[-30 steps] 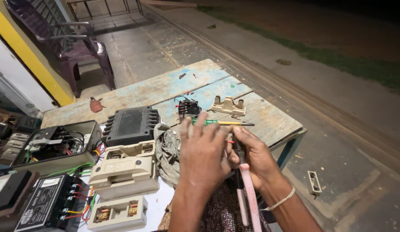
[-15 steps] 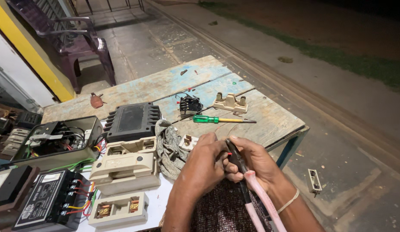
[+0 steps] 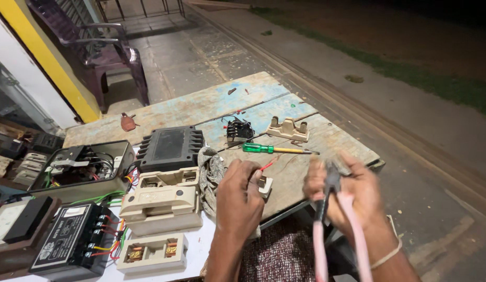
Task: The person assembles and repairs an electrical fuse by hand at a workbench. They use pliers to strip insulation from a red wire, twist the copper strands, and insert the wire into a ceramic fuse holder before tightening components.
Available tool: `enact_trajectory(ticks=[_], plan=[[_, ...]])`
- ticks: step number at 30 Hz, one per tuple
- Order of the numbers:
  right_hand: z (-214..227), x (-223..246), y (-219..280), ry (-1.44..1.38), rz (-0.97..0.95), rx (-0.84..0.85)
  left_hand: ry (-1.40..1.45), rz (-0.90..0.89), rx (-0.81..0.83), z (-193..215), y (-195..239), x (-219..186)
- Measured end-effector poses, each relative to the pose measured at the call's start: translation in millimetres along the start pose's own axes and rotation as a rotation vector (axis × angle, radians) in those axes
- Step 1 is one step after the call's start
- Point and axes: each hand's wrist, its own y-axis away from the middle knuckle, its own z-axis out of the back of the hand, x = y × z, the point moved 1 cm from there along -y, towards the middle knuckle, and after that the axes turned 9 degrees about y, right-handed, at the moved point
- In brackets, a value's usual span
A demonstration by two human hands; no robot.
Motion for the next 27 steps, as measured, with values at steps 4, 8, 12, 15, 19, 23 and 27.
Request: enact_trajectory(ticks=[4, 8, 12, 15, 19, 23, 27], plan=[[1, -38, 15, 0.186, 0.077, -0.226, 0.148, 0.086, -0.035, -1, -1, -5], [-4, -55, 22, 0.101, -0.159, 0.013, 0.265, 0.181, -0.048, -4, 1, -1], [-29, -36, 22, 0.305, 0.125, -0.144, 0.367, 0.297, -0.045, -3, 0, -4], [-15, -62, 26, 0.571, 0.116, 0.006, 0.41, 0.313, -0.063, 1, -3, -6], [33, -72, 35, 1.038, -0.084, -0.391, 0.525, 0.365, -0.069, -2, 1, 4], [34, -63, 35, 1.557, 0.052, -0.374, 0.598, 0.41, -0.033, -4, 3, 9], [17, -65, 37, 1.582, -0.013, -0.362, 0.66, 0.392, -0.007, -7, 7, 12]])
